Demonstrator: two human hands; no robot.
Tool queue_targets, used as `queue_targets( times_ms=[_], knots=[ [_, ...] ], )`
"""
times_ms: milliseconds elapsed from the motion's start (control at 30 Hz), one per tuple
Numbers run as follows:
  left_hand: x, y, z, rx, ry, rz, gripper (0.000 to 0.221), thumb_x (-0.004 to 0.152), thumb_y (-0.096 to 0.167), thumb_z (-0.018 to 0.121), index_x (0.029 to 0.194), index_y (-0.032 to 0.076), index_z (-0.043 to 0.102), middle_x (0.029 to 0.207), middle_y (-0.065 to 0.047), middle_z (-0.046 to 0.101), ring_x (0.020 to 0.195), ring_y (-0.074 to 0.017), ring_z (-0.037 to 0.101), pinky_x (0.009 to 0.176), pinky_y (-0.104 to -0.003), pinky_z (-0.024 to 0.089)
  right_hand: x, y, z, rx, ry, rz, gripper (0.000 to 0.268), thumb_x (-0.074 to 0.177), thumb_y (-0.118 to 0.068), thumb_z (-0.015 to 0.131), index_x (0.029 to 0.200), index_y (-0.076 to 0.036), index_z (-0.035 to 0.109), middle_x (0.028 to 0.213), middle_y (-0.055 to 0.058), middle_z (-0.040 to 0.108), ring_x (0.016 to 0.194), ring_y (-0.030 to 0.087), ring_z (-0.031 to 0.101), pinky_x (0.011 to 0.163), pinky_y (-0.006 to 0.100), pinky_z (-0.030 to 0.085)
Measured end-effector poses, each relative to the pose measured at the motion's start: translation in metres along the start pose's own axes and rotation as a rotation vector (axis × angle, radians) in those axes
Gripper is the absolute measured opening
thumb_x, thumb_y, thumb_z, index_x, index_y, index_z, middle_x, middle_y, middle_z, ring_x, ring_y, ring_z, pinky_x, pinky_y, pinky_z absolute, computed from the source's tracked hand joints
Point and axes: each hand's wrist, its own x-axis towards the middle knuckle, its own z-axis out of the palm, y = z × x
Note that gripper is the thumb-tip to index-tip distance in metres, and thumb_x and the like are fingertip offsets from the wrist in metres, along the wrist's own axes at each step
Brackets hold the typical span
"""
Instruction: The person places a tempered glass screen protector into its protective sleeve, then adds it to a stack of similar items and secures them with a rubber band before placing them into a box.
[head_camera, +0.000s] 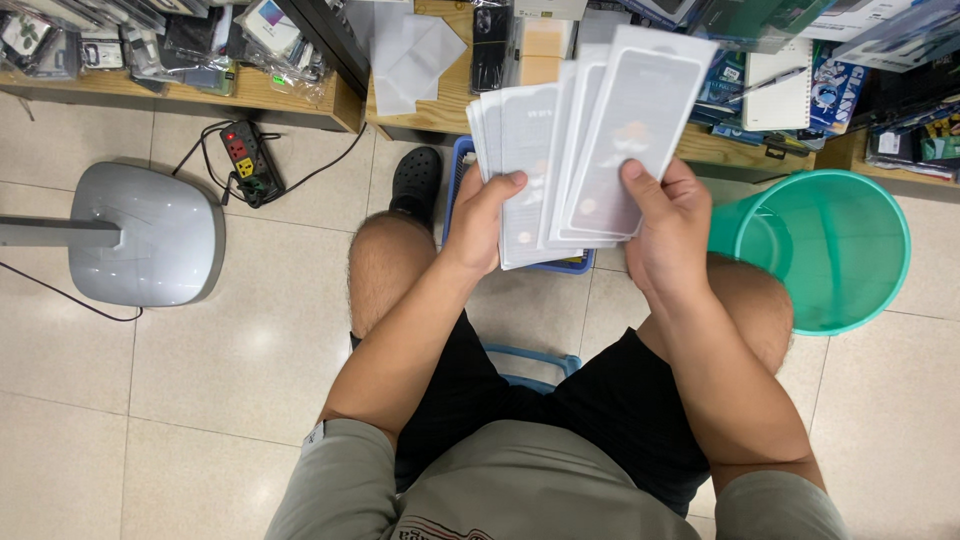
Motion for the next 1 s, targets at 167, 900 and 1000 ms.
queue_targets(
  times_ms=[167, 900, 1000],
  knots=[
    [0.005, -0.007, -0.011, 0.035, -0.006, 0.034, 0.028, 0.091, 0.019, 0.072, 0.116, 0.010, 0.063, 0.100, 0.000, 0.066, 0.096, -0.0109, 0.063, 0.085, -0.033, 0.054, 0.002, -0.016, 0.001, 0.020, 0.024, -0.005, 0.016, 0.095, -0.013, 0.076, 0.106, -0.002, 0.070, 0.090, 0.009, 0.074, 0.083, 0.019, 0.078, 0.078, 0.035, 0.067],
    [-0.002, 0.016, 0.012, 0.157, 0.006, 0.130, 0.031, 0.086, 0.014, 0.083, 0.111, 0.010, 0.066, 0.097, -0.001, 0.070, 0.094, -0.0092, 0.063, 0.084, -0.033, 0.056, -0.017, 0.000, 0.014, 0.027, -0.063, 0.121, 0.024, 0.091, -0.009, 0.079, 0.111, -0.002, 0.068, 0.094, 0.009, 0.073, 0.088, 0.020, 0.077, 0.082, 0.037, 0.065],
    [-0.001, 0.017, 0.010, 0.152, 0.002, 0.091, 0.030, 0.086, 0.019, 0.084, 0.110, 0.012, 0.066, 0.095, 0.000, 0.070, 0.090, -0.0081, 0.064, 0.082, -0.033, 0.057, -0.012, 0.006, 0.007, -0.018, -0.008, 0.088, 0.021, 0.091, -0.005, 0.078, 0.110, -0.002, 0.069, 0.092, 0.007, 0.072, 0.086, 0.017, 0.075, 0.082, 0.033, 0.064]
  ],
)
